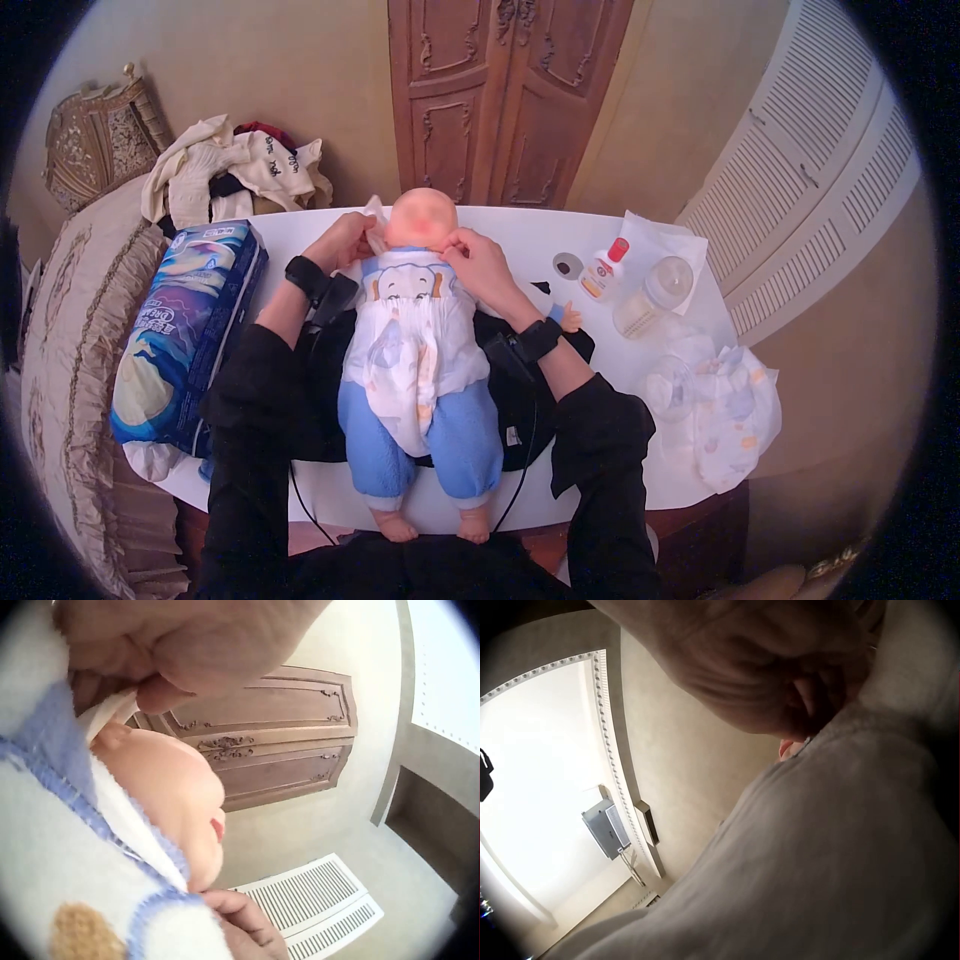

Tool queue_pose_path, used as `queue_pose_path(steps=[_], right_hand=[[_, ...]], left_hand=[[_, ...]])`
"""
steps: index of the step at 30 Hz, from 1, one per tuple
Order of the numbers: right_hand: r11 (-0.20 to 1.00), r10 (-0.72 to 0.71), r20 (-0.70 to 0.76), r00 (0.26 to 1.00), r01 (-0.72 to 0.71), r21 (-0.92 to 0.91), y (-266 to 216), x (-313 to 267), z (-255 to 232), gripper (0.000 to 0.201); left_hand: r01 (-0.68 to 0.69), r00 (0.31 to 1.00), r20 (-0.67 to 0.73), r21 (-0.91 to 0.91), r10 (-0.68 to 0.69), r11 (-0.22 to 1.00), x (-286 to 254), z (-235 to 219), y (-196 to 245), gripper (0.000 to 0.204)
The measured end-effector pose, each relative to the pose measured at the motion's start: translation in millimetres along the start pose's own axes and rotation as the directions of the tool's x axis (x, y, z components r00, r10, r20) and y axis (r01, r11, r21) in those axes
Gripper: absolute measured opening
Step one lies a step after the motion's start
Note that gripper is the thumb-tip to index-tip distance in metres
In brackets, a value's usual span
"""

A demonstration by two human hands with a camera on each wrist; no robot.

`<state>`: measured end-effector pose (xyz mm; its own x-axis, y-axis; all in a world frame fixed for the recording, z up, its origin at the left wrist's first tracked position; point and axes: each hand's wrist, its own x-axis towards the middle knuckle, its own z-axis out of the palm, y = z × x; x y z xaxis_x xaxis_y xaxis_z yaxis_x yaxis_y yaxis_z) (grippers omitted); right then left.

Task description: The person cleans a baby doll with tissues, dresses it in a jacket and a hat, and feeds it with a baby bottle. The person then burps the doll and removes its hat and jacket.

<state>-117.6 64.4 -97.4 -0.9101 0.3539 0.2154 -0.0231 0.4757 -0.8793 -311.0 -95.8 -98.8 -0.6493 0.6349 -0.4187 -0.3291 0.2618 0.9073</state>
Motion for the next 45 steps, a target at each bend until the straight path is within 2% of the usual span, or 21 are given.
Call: queue_pose_path(steps=[3, 5, 6, 8, 10, 12, 13, 17, 19, 20, 21, 22, 23, 25, 27, 29, 31, 33, 40, 43, 45], right_hand=[[1.000, 0.002, -0.003, 1.000, -0.002, -0.017, -3, -2, 0, 0.013], [1.000, 0.004, -0.008, 1.000, -0.004, 0.005, -3, -1, -4, 0.013], [1.000, -0.002, 0.025, 1.000, 0.002, 0.030, -1, 3, -10, 0.016], [0.998, -0.011, 0.053, 0.999, 0.007, 0.058, -8, 4, -13, 0.021], [0.882, -0.038, -0.146, 0.989, 0.102, 0.460, -38, -2, -13, 0.033], [0.793, -0.007, -0.056, 0.998, 0.040, 0.608, -65, -10, -18, 0.039], [0.677, 0.007, 0.038, 0.999, -0.033, 0.735, -71, -12, -20, 0.046], [0.603, -0.040, 0.157, 0.987, -0.101, 0.791, -45, 8, -28, 0.039], [0.636, 0.109, -0.133, 0.985, 0.034, 0.771, -24, 22, -36, 0.032], [0.847, 0.186, -0.354, 0.917, 0.033, 0.531, -14, 28, -40, 0.024], [0.846, 0.184, -0.355, 0.917, 0.036, 0.531, 0, 36, -44, 0.024], [0.998, -0.003, -0.468, 0.884, 0.035, 0.060, 16, 43, -45, 0.023], [0.905, -0.222, -0.478, 0.850, -0.002, -0.425, 31, 51, -44, 0.024], [0.915, -0.231, -0.395, 0.889, 0.060, -0.400, 48, 56, -25, 0.025], [0.993, 0.091, 0.008, 0.996, -0.091, 0.080, 55, 62, -8, 0.030], [0.985, 0.127, 0.019, 0.992, -0.128, 0.119, 68, 71, 5, 0.033], [0.974, 0.160, 0.032, 0.987, -0.163, 0.156, 58, 69, 7, 0.037], [0.800, 0.389, 0.215, 0.896, -0.444, 0.403, 37, 60, 2, 0.040], [0.700, 0.424, 0.397, 0.814, -0.573, 0.426, 40, 67, -4, 0.039], [0.650, 0.424, 0.419, 0.803, -0.592, 0.477, 37, 69, -5, 0.044], [0.477, 0.507, 0.534, 0.677, -0.736, 0.480, 35, 73, -6, 0.048]], left_hand=[[-0.052, 0.997, -0.063, 0.049, 0.055, 0.997, -19, -9, 7, 0.033], [-0.299, 0.889, -0.234, 0.356, 0.394, 0.886, -31, -11, 10, 0.040], [-0.396, 0.778, -0.297, 0.453, 0.554, 0.799, -37, -6, 12, 0.039], [-0.479, 0.819, -0.181, 0.306, 0.545, 0.823, -56, 9, 23, 0.038], [-0.532, 0.837, -0.062, 0.136, 0.544, 0.835, -81, 30, 36, 0.037], [-0.431, 0.853, 0.236, -0.183, 0.465, 0.884, -103, 52, 46, 0.036], [-0.431, 0.853, 0.238, -0.183, 0.465, 0.884, -105, 58, 46, 0.036], [-0.401, 0.852, 0.300, -0.155, 0.430, 0.903, -106, 68, 49, 0.037], [-0.411, 0.845, 0.349, -0.060, 0.405, 0.910, -98, 58, 48, 0.041], [-0.415, 0.843, 0.349, -0.060, 0.408, 0.908, -86, 50, 42, 0.041], [-0.506, 0.856, 0.175, 0.099, 0.486, 0.857, -67, 42, 31, 0.043], [-0.551, 0.822, 0.009, 0.270, 0.570, 0.790, -51, 37, 22, 0.044], [-0.552, 0.821, 0.011, 0.273, 0.571, 0.788, -42, 35, 17, 0.044], [-0.468, 0.843, -0.151, 0.266, 0.516, 0.842, -33, 33, 9, 0.049], [-0.409, 0.888, -0.141, 0.198, 0.439, 0.891, -29, 35, 3, 0.053], [-0.248, 0.965, -0.086, -0.012, 0.246, 0.969, -28, 39, 0, 0.056], [-0.217, 0.975, -0.053, -0.016, 0.216, 0.976, -23, 36, 0, 0.056], [-0.156, 0.988, 0.013, -0.025, 0.156, 0.987, -16, 31, 1, 0.057], [0.082, 0.996, -0.003, -0.173, -0.084, 0.982, 18, 17, -1, 0.064], [0.200, 0.979, 0.089, -0.266, -0.182, 0.943, 35, 4, -10, 0.070], [0.196, 0.966, 0.229, -0.332, -0.122, 0.923, 48, -5, -21, 0.072]])
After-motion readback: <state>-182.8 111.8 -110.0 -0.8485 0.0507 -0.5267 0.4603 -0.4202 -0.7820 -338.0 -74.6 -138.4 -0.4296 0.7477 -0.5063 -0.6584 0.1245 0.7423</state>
